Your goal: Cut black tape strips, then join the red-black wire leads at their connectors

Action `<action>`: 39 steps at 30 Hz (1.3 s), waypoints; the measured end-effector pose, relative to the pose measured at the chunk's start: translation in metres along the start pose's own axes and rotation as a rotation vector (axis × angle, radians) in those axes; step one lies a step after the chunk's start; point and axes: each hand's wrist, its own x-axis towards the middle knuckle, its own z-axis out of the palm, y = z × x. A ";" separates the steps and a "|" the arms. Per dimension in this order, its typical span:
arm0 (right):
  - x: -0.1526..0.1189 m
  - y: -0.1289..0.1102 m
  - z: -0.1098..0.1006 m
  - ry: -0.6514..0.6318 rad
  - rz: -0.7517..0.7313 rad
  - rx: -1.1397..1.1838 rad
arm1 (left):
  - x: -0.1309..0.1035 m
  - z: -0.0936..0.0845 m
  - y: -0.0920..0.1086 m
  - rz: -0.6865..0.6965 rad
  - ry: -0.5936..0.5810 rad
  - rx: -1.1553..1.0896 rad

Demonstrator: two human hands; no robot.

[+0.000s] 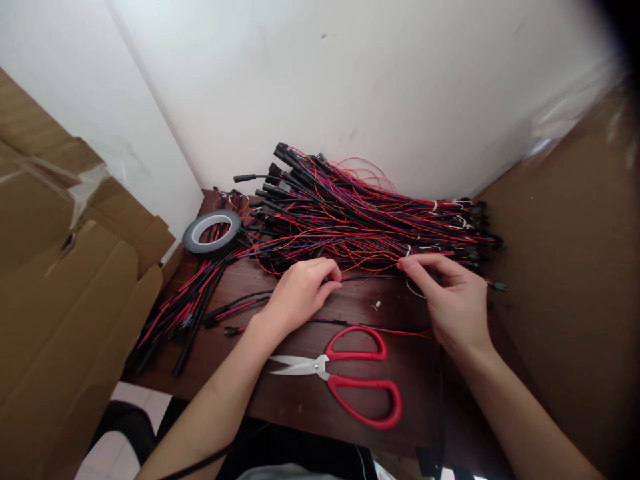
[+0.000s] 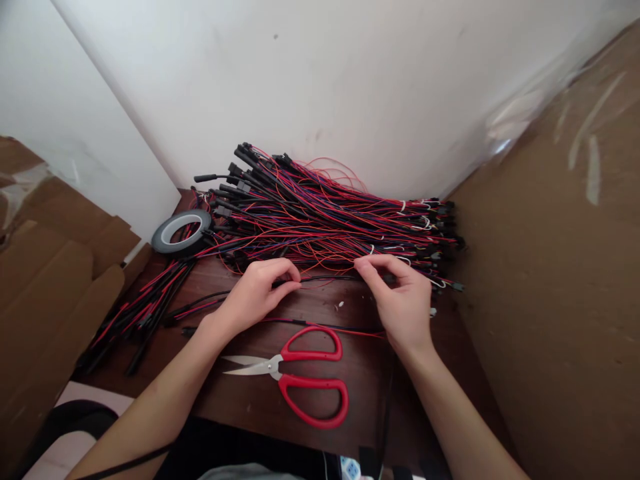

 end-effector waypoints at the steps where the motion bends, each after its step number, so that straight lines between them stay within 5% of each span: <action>1: 0.000 0.000 0.000 0.008 -0.005 -0.001 | 0.000 0.000 0.000 -0.015 0.003 -0.012; 11: 0.001 -0.005 -0.001 -0.043 0.035 0.049 | -0.001 0.005 -0.011 0.114 0.143 0.096; 20: 0.008 -0.006 -0.009 -0.091 0.138 0.133 | -0.006 0.001 -0.003 -0.052 0.176 0.135; 27: 0.017 -0.003 -0.012 0.161 0.249 0.418 | -0.008 -0.006 0.004 -0.168 0.068 0.276; 31: 0.022 -0.006 -0.015 0.342 0.167 0.520 | -0.010 -0.009 0.012 -0.072 0.063 0.179; 35: 0.020 -0.012 -0.017 0.303 0.114 0.484 | -0.020 -0.031 0.032 -0.014 0.237 0.011; 39: 0.017 -0.013 -0.015 0.256 0.122 0.462 | -0.045 -0.074 0.059 -0.099 0.472 -0.109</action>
